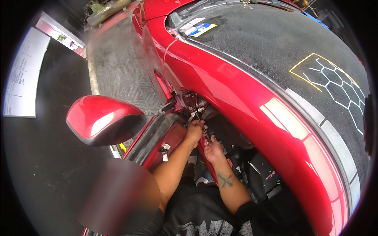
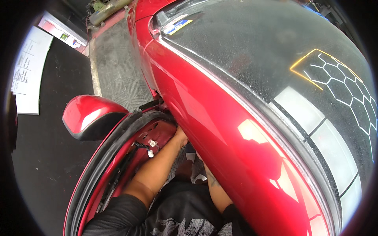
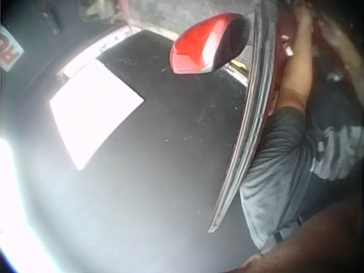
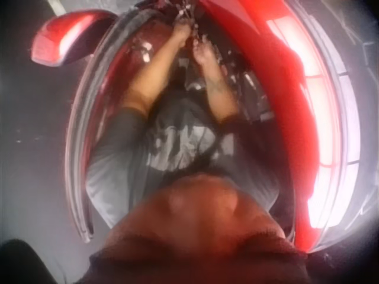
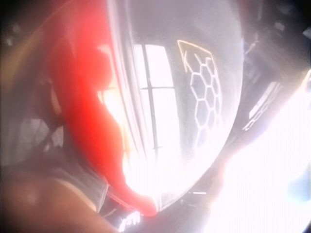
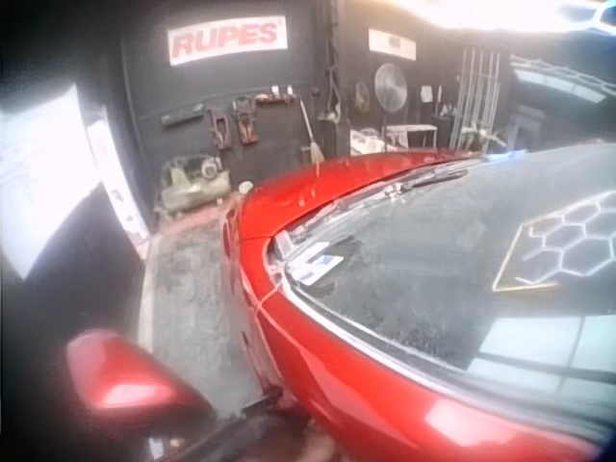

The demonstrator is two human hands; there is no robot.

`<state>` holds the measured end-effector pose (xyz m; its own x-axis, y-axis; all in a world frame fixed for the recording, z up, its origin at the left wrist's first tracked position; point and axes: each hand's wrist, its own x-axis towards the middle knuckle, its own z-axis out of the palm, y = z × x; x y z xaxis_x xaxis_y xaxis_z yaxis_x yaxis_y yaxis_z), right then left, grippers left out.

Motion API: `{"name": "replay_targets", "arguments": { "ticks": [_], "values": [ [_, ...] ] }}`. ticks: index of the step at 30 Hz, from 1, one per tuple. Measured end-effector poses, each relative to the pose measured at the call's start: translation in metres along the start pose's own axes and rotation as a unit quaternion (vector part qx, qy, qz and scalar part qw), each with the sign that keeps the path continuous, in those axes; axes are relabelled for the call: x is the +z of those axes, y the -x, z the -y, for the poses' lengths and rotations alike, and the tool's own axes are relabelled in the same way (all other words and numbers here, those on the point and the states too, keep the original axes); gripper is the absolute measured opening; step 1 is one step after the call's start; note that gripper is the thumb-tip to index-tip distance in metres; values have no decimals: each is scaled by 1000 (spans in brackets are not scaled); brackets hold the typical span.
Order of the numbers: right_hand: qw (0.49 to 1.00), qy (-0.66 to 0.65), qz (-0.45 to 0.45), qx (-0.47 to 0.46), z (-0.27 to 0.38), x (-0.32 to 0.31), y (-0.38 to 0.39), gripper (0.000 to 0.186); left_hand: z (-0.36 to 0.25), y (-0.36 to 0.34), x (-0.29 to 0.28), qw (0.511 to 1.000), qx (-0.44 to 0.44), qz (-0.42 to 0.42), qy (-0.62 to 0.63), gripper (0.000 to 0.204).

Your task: The person uses a wrench to tighten bolts on the interior frame of a red car door. They then remove a plastic moisture barrier and install a black rubber seal along the door edge, pressing it into place by hand.

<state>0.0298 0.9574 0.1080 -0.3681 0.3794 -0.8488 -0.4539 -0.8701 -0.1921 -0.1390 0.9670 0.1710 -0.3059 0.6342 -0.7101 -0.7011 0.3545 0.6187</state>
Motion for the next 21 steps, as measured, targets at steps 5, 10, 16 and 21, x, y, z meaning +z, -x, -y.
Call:
{"name": "replay_targets", "arguments": {
  "ticks": [5,10,16,21],
  "values": [
    [929,265,-89,-243,-20,46,86,40,2,5,-1,996,5,-2,-86,12],
    [909,304,-99,-266,-24,39,61,41,7,0,-5,997,-2,0,-82,12],
    [974,161,-99,-124,-21,29,61,45,9,2,-8,995,-17,10,-100,14],
    [582,608,-47,-538,-33,9,90,68,21,4,-7,994,-22,15,-107,11]
  ]
}}
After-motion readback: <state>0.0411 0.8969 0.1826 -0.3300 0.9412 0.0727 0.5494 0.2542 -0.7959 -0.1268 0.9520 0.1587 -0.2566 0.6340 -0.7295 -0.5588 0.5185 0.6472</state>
